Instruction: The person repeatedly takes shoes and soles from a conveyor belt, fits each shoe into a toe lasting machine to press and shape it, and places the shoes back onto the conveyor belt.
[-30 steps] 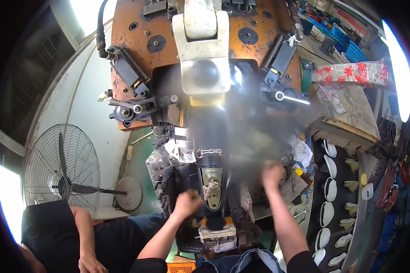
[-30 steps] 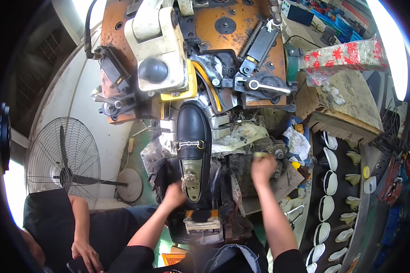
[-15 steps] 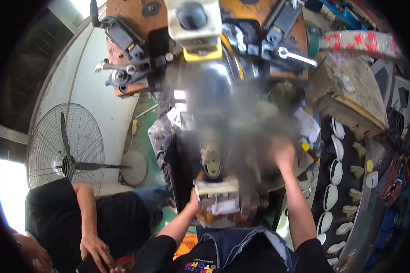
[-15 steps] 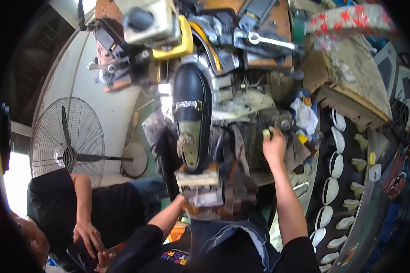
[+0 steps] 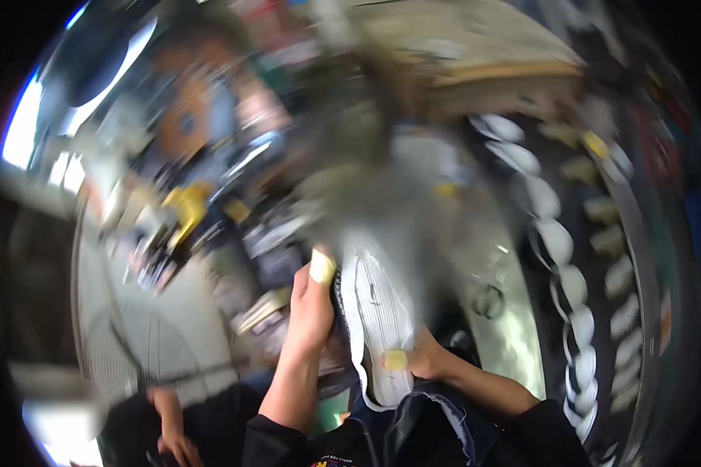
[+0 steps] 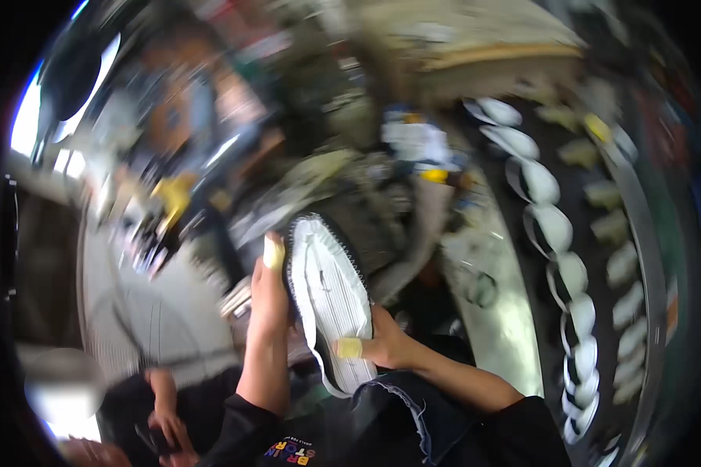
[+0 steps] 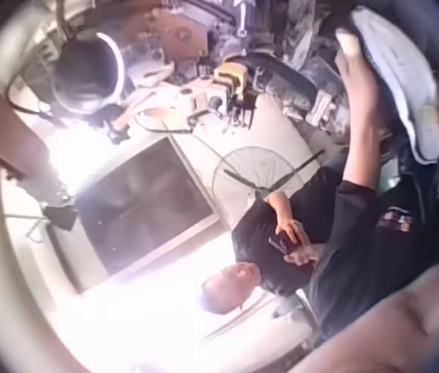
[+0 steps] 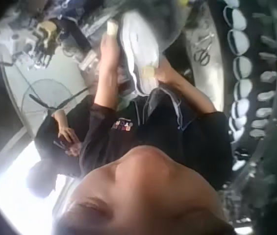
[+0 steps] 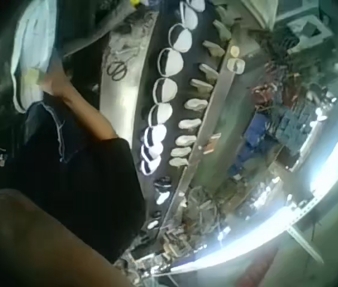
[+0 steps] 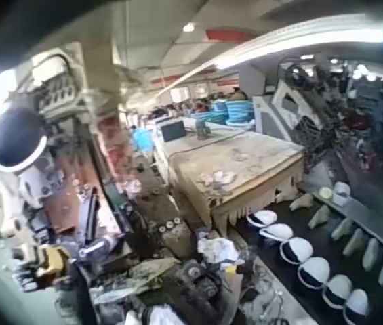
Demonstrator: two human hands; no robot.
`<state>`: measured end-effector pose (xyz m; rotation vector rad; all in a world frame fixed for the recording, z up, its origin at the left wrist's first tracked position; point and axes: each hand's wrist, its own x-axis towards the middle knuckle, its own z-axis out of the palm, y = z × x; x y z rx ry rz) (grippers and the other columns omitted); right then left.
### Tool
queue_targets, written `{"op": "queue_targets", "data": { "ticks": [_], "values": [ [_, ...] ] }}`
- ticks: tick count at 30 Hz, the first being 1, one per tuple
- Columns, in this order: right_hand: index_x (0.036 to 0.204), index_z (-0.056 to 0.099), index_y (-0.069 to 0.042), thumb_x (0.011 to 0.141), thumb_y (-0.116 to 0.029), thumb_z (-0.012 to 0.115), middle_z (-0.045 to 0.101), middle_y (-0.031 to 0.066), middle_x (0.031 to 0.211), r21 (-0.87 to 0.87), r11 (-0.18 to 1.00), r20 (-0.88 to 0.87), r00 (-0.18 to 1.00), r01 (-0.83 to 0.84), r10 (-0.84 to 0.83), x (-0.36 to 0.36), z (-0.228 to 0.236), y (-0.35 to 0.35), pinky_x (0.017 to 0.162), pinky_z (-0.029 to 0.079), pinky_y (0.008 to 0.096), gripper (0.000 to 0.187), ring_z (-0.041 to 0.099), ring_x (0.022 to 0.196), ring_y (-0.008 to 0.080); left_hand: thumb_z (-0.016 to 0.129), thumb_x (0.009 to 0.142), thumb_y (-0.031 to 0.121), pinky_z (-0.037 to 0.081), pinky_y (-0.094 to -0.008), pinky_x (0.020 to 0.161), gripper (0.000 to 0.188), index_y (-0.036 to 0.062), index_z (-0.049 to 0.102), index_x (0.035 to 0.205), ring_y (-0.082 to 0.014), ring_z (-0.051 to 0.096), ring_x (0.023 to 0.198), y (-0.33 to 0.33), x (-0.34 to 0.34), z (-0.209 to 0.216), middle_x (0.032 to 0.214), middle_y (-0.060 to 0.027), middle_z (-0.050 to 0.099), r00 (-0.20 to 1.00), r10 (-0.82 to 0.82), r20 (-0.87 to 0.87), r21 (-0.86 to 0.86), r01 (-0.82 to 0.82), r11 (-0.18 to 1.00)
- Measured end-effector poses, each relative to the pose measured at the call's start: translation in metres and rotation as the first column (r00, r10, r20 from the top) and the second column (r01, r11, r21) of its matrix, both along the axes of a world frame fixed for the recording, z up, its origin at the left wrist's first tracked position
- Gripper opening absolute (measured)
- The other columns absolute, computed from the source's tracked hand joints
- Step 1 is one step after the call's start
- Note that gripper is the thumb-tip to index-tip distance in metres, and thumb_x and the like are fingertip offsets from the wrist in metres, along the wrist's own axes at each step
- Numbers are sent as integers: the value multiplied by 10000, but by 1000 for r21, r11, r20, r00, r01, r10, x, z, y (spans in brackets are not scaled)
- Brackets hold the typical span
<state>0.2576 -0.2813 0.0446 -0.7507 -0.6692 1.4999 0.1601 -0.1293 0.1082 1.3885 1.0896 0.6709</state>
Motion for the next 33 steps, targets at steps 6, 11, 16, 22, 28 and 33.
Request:
{"op": "queue_targets", "data": {
  "ticks": [6,11,16,22,28,33],
  "values": [
    [1431,276,15,789,-257,748,453,141,1363,-186,700,205,724,689,-659,65,-51,-220,1041,345,347,843,433,1246,209,622,897,203,438,-231,718,262,-20,630,1034,-74,537,809,-180,218,-62,854,-11,616,436,-898,53,39,898,438],
    [1304,489,-2,831,-314,687,584,122,1229,-199,11,653,141,980,-744,57,-171,-449,985,410,354,600,539,1142,207,695,833,191,470,-265,702,297,-59,648,986,-112,566,751,-425,321,-169,839,-67,657,99,-994,-47,77,993,95],
    [1067,603,-28,779,-229,700,634,203,1062,-134,-738,974,224,661,24,-59,-326,-740,880,465,446,364,603,1018,341,733,759,118,494,-267,714,395,-84,624,1081,-125,616,791,-742,363,-218,899,-132,692,-182,-983,-24,257,949,-182],
    [992,670,-61,715,-252,695,585,189,1120,-402,-522,688,624,752,370,-30,-311,-844,1086,256,529,337,415,1245,366,695,761,33,506,-279,751,338,-82,621,1070,-139,648,849,-976,364,-300,958,-145,702,-411,-911,18,407,835,-369],
    [800,661,-37,725,-99,645,612,170,890,-244,-539,918,370,807,139,-35,-227,-807,1077,301,494,99,571,967,332,721,742,196,476,-429,886,594,-46,481,1229,-401,613,960,-1113,432,-383,1051,-240,628,-199,-863,-464,438,795,-419],
    [876,588,21,748,35,682,604,166,848,-29,-838,984,-133,544,-121,-14,-207,-784,857,476,437,159,580,780,350,732,707,183,448,-439,937,740,-55,377,1311,-436,552,1073,-1108,435,-465,1112,-287,576,-234,-909,-345,381,850,-364]
  ]
}}
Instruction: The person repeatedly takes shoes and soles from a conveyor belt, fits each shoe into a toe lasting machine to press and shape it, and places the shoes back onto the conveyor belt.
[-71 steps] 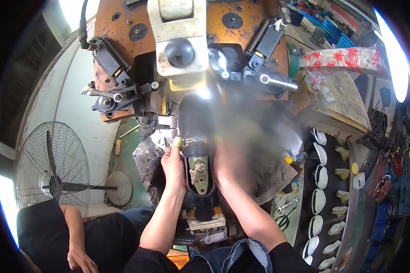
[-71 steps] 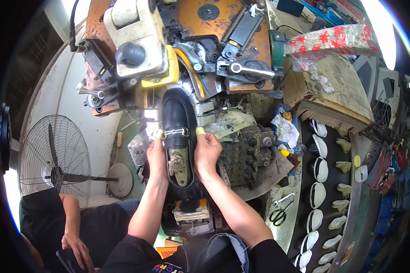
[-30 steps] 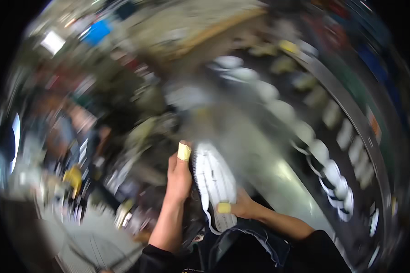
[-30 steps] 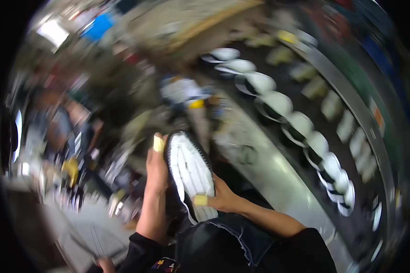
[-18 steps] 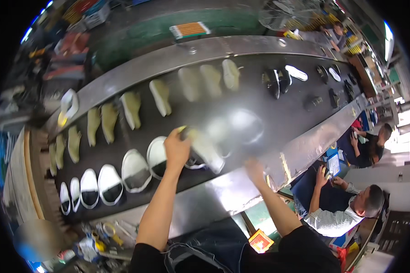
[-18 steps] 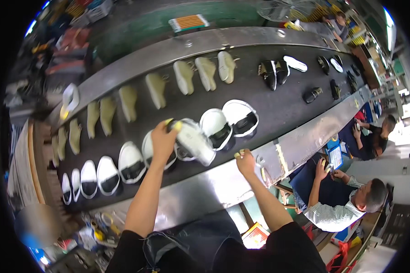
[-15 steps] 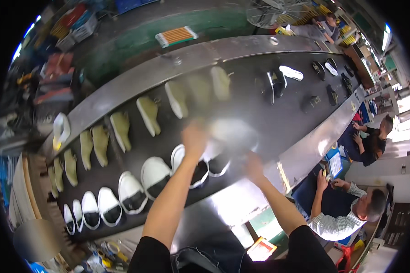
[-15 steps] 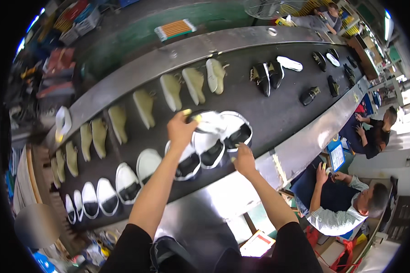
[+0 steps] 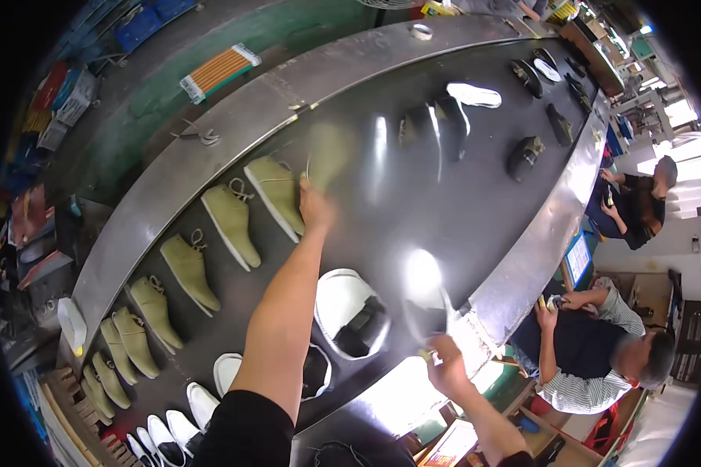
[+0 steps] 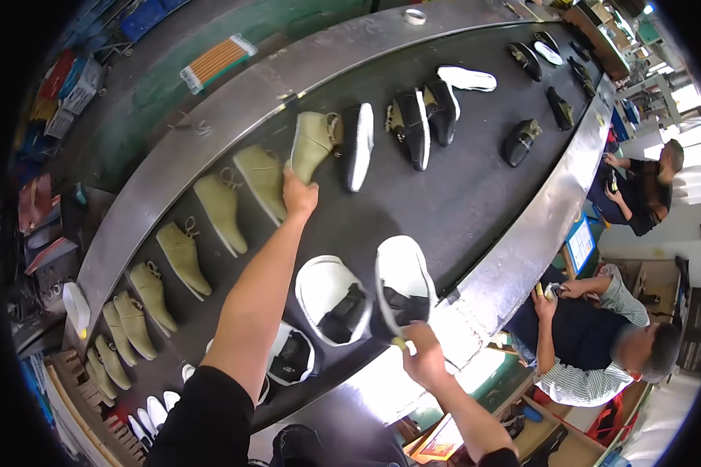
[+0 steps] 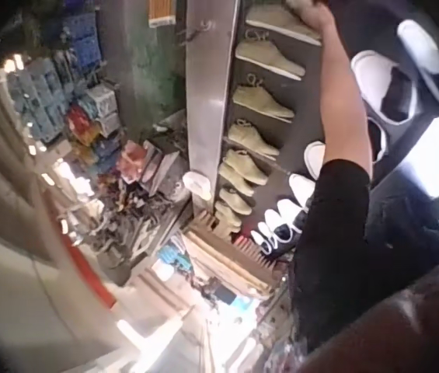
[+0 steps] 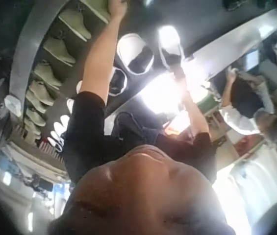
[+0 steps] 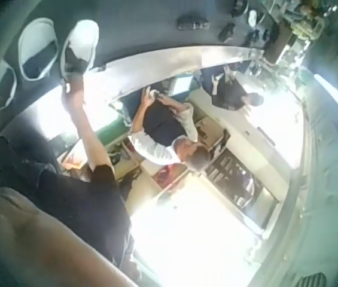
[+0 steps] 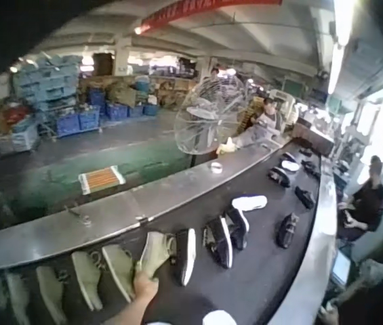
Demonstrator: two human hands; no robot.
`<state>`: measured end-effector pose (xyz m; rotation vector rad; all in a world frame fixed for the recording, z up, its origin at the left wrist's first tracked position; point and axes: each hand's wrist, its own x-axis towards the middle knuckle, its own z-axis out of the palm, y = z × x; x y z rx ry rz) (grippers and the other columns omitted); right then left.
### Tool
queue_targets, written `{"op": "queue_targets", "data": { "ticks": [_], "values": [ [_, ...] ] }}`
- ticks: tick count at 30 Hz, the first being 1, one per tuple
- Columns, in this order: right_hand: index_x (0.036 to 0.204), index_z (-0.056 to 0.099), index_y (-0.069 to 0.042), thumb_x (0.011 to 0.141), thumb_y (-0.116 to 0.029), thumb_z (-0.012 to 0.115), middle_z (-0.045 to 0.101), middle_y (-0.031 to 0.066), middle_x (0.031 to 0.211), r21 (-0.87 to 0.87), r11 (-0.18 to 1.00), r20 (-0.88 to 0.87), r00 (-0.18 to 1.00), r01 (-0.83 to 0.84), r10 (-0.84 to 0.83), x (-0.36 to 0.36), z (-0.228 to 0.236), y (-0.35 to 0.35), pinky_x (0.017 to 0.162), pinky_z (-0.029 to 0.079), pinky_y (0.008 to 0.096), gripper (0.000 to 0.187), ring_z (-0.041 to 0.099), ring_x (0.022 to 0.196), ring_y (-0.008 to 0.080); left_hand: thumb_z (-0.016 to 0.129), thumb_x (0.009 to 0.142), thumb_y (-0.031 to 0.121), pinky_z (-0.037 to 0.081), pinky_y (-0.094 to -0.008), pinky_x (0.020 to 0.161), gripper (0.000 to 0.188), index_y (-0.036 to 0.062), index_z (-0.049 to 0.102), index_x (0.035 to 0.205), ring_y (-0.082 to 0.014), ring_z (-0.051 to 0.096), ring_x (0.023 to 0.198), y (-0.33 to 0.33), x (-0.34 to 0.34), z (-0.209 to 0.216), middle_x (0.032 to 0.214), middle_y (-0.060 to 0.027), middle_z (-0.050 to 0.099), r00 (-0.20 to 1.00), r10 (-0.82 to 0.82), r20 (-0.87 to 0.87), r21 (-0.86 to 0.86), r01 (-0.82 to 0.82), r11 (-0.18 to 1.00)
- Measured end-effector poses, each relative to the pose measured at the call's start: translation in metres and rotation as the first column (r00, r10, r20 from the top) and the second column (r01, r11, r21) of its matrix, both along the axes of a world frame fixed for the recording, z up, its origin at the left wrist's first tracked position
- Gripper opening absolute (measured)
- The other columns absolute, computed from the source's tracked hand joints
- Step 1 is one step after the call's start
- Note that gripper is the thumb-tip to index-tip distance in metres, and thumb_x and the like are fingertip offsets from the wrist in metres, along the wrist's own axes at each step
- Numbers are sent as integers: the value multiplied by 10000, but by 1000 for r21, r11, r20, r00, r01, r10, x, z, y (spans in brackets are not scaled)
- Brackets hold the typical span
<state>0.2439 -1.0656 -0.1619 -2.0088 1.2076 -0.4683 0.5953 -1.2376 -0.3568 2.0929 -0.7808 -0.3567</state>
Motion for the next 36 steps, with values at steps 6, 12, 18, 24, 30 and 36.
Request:
{"op": "queue_targets", "data": {
  "ticks": [6,12,18,24,30,36],
  "values": [
    [965,606,4,799,-28,650,574,125,822,225,868,264,885,-443,383,61,66,-3,638,437,316,175,546,722,258,648,797,134,459,-274,837,478,-34,540,1232,-145,572,972,175,23,104,1068,-88,630,693,-132,-709,-111,75,991],
    [1027,591,21,919,-179,513,623,95,933,563,815,428,891,-134,-149,159,75,28,786,472,282,240,581,850,150,702,786,74,448,-261,909,507,13,564,1270,-121,579,1010,416,8,221,1143,-60,641,596,-406,-693,-328,241,913],
    [1031,600,28,930,-184,471,662,179,1014,951,98,307,851,-294,-427,160,56,192,856,529,393,268,645,926,285,628,884,181,465,-315,929,399,9,570,1240,-163,586,1043,658,-44,297,1190,-89,619,325,-93,-941,-220,-377,900],
    [1061,600,16,937,-266,491,660,156,1043,965,20,263,965,-263,-5,147,55,416,868,519,427,327,644,938,289,610,902,131,439,-222,678,158,13,675,986,-66,546,765,860,-119,329,855,4,649,657,577,-485,-279,-742,610],
    [1259,517,37,991,-351,458,600,110,1185,795,-135,448,424,-591,787,152,146,649,975,402,310,475,549,1077,184,551,935,111,466,-325,685,135,-17,595,942,-228,565,674,1024,-240,402,765,-186,627,217,954,207,-168,-953,253],
    [855,520,-25,935,-117,505,485,-27,762,442,-433,652,-50,-785,756,51,163,846,641,357,225,123,405,729,57,515,961,301,414,-318,651,335,-14,575,866,-177,511,718,1188,-391,388,801,-97,611,-259,964,-59,-177,-948,-266]
  ]
}}
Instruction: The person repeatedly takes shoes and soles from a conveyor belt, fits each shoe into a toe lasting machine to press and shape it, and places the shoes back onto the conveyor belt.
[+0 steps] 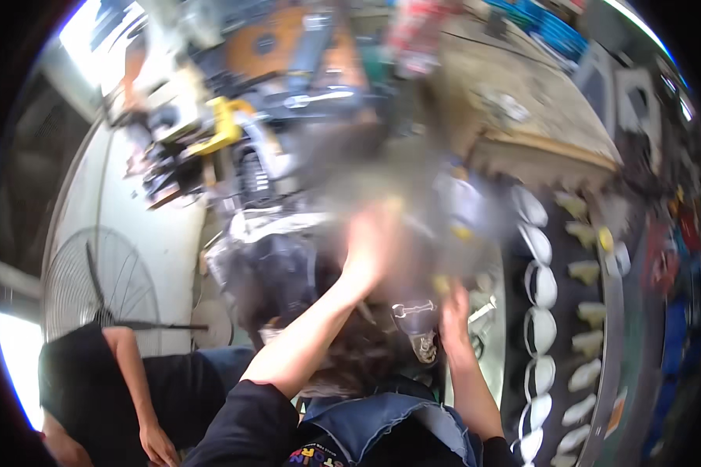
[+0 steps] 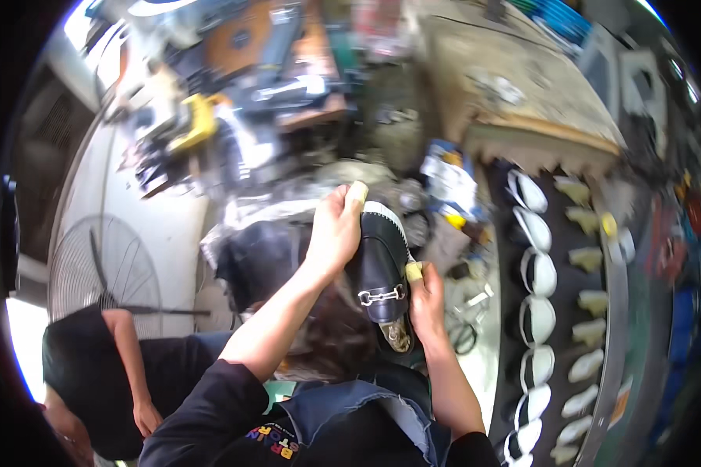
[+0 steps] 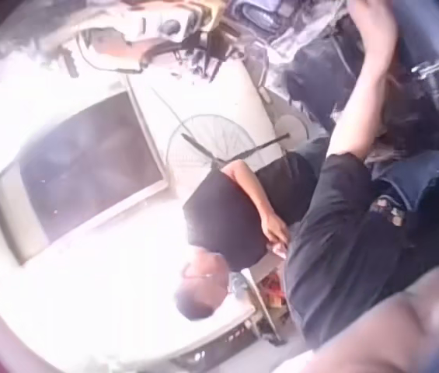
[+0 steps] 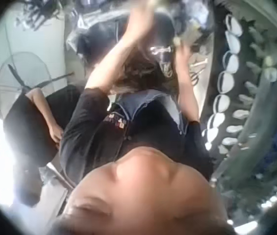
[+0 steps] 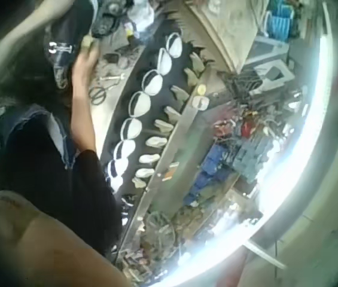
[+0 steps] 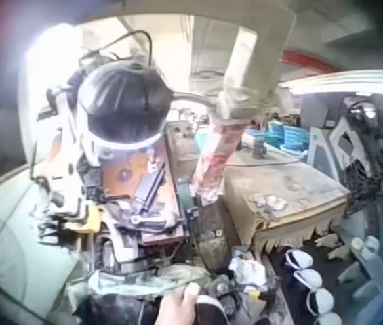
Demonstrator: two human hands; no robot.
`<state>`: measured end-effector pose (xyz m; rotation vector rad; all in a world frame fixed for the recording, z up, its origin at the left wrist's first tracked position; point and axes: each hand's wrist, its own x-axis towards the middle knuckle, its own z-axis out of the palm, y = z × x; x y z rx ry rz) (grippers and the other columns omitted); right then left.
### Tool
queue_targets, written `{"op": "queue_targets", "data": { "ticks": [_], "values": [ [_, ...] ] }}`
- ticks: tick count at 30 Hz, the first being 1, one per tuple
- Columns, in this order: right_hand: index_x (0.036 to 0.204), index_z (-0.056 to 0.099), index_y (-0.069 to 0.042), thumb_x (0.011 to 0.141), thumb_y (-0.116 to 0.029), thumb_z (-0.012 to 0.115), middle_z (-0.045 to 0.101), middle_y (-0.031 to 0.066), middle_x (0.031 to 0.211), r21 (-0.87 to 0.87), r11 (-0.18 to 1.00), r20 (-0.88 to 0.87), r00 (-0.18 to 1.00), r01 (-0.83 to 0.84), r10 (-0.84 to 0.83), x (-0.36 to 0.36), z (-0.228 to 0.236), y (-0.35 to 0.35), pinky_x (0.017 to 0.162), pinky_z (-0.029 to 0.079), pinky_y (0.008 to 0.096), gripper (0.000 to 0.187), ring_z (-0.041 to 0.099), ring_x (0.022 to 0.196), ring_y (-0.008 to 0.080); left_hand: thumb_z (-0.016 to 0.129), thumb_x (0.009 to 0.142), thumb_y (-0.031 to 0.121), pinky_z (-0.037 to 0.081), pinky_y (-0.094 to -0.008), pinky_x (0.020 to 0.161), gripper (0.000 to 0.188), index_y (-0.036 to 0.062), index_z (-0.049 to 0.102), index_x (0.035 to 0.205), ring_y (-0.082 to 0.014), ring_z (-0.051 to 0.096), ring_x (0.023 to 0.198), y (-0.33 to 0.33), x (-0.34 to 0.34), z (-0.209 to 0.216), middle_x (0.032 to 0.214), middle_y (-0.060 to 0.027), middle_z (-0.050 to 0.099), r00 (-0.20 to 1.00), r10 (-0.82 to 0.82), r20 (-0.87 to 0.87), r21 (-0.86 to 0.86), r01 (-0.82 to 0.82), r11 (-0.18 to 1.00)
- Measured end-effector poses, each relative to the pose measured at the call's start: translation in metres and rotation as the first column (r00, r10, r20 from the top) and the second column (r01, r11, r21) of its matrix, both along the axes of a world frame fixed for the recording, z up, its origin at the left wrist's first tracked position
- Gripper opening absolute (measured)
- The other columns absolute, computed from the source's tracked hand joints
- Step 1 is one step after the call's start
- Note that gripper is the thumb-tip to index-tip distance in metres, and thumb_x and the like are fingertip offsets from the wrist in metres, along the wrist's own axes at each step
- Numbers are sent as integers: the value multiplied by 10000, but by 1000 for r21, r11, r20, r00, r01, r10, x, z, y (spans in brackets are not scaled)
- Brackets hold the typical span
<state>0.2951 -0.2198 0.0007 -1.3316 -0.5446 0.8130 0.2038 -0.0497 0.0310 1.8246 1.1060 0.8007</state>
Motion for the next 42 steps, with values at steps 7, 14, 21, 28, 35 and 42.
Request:
{"op": "queue_targets", "data": {
  "ticks": [7,14,21,28,35,42],
  "values": [
    [919,564,-3,914,-113,530,541,-12,770,-80,968,128,961,-237,245,-91,40,167,619,386,233,116,461,707,60,481,970,446,475,-285,686,484,-15,610,1040,-147,589,773,70,-136,42,896,-73,642,567,591,575,-536,-285,795],
    [914,574,35,929,-131,530,605,40,807,-64,983,60,983,-171,175,-140,63,226,627,432,243,172,525,703,78,628,915,307,382,-215,457,216,94,598,901,-54,509,537,86,-177,0,739,24,613,486,684,544,-666,-245,705],
    [806,569,4,914,-167,574,574,10,724,-17,999,-199,979,-44,40,-154,43,234,587,406,240,202,476,642,67,575,932,181,505,-279,666,185,8,580,999,-151,619,768,99,-182,-2,884,-58,636,474,646,598,-624,-231,747],
    [778,568,-19,921,-146,545,564,-3,707,41,999,-303,953,2,10,-166,26,238,564,385,239,193,470,630,60,555,934,177,542,-338,676,267,-46,557,1080,-205,644,791,108,-192,-6,938,-110,630,493,665,561,-684,-176,708],
    [791,573,-7,912,-128,557,578,4,706,65,998,-340,940,-11,33,-164,21,241,561,399,237,172,475,608,59,587,885,85,522,-301,703,90,7,612,923,-160,619,780,114,-189,-1,881,-77,642,435,715,548,-703,-225,675],
    [803,578,-7,912,-121,570,591,4,717,44,999,-252,968,10,1,-169,35,234,562,400,224,157,486,611,52,593,891,95,505,-290,725,117,6,612,965,-158,609,807,112,-193,-5,900,-72,640,425,659,621,-662,-166,731]
  ]
}}
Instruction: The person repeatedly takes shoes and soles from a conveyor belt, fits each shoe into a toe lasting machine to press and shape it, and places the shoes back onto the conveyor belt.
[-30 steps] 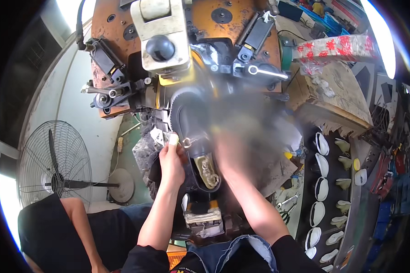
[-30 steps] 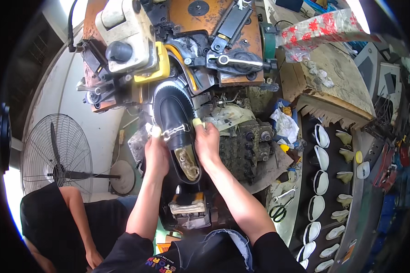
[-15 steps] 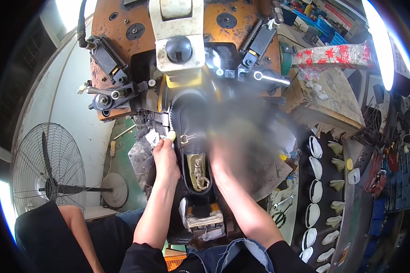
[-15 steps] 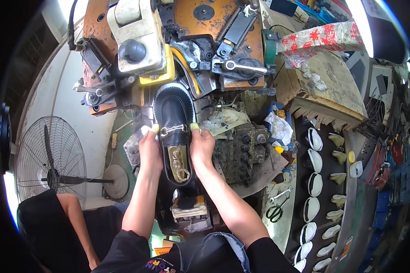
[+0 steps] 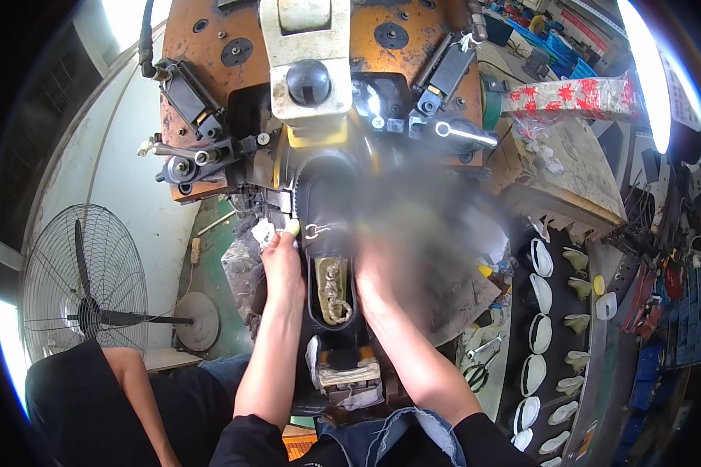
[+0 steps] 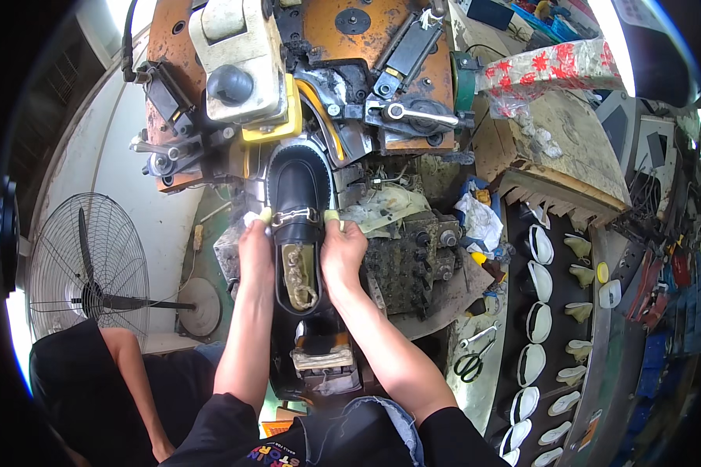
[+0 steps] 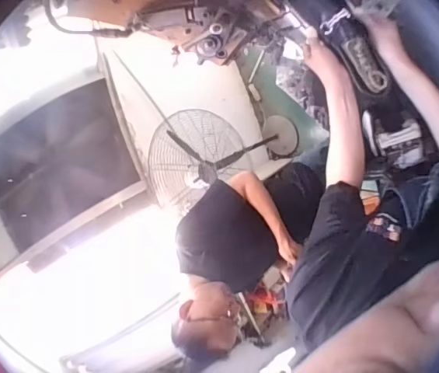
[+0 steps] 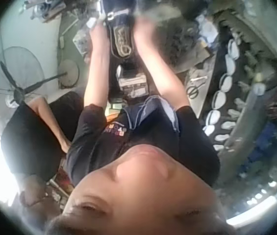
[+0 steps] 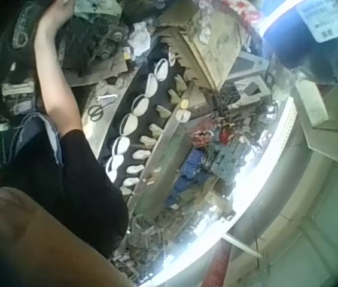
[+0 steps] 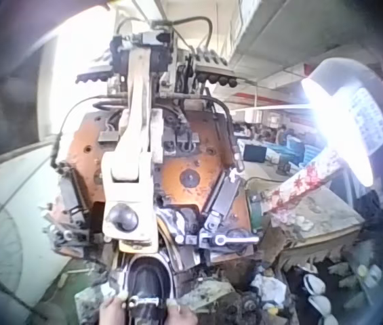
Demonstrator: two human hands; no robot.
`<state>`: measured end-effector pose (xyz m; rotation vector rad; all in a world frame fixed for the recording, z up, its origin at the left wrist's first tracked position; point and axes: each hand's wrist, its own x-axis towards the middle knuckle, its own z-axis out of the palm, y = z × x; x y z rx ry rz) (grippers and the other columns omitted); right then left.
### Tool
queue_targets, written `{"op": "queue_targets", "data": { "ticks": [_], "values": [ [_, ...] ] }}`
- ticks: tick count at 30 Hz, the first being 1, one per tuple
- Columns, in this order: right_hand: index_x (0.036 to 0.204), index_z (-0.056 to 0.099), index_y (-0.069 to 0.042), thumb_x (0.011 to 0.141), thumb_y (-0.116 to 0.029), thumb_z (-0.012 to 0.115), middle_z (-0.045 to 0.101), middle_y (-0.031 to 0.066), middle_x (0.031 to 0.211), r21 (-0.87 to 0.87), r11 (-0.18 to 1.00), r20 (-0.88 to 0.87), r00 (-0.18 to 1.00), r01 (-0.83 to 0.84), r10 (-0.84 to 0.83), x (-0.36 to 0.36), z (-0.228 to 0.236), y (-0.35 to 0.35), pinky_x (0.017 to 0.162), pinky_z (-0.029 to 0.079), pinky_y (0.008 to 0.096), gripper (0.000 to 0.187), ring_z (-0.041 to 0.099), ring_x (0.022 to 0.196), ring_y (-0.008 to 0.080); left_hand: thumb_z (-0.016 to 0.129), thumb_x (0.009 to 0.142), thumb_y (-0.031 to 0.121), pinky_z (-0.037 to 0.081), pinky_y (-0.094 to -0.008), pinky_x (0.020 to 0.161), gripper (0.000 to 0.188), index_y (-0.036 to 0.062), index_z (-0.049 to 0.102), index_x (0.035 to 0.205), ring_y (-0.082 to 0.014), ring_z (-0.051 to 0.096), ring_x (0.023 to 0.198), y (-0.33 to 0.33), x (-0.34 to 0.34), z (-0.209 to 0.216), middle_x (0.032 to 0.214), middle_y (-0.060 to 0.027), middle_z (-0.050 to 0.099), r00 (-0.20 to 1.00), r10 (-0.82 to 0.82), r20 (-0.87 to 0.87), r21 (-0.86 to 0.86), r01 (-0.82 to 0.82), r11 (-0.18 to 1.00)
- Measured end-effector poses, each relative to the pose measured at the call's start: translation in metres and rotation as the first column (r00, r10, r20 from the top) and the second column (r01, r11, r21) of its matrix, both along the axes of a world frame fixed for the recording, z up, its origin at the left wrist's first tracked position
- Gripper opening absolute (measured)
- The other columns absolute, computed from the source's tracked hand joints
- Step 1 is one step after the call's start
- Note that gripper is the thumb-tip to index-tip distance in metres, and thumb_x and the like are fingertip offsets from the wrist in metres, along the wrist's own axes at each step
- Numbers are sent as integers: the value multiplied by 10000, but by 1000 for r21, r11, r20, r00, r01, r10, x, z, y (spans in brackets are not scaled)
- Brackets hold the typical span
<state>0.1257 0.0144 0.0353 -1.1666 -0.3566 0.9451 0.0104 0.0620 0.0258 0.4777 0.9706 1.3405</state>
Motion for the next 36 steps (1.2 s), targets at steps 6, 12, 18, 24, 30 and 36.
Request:
{"op": "queue_targets", "data": {
  "ticks": [6,12,18,24,30,36],
  "values": [
    [790,575,-22,921,-133,587,557,-28,679,7,999,-51,998,38,-38,6,-16,3,510,333,223,172,420,570,31,610,911,220,473,-260,637,204,19,605,939,-123,573,703,-14,9,12,823,-37,617,991,-40,-127,-112,26,993],
    [764,569,-30,920,-127,587,534,-45,669,15,1000,-124,992,17,-15,-1,-13,2,501,320,207,185,409,560,19,635,890,262,298,-217,431,229,105,551,746,-47,392,460,-20,5,-5,576,57,463,981,11,-195,-152,-41,987],
    [754,568,-30,915,-101,574,541,-41,678,56,998,-133,991,-25,33,-3,-10,6,503,337,208,176,420,568,23,655,899,263,286,-204,440,192,114,584,800,-31,385,469,-15,3,-17,592,74,478,984,126,-122,-68,-135,988],
    [867,617,46,921,-197,541,627,200,783,-149,954,910,414,259,30,125,-145,-16,662,444,425,260,585,714,344,545,919,174,439,-241,657,202,-10,617,963,-97,548,701,-30,-75,-86,830,-51,631,758,285,-587,132,-257,957],
    [1161,550,62,938,-334,515,606,198,1097,-732,659,49,950,-175,308,196,-165,-26,703,554,471,456,589,980,375,598,858,142,355,-221,597,176,7,674,773,-68,449,620,-59,-159,-175,656,22,530,789,149,-595,-206,-329,921],
    [1053,619,29,898,-260,524,623,310,1005,-712,657,657,565,247,499,213,-162,-84,754,491,535,341,584,972,469,581,851,113,441,-399,795,253,-9,562,1072,-324,552,904,-158,-77,-132,1005,-212,583,137,256,-957,285,283,916]
  ]
}}
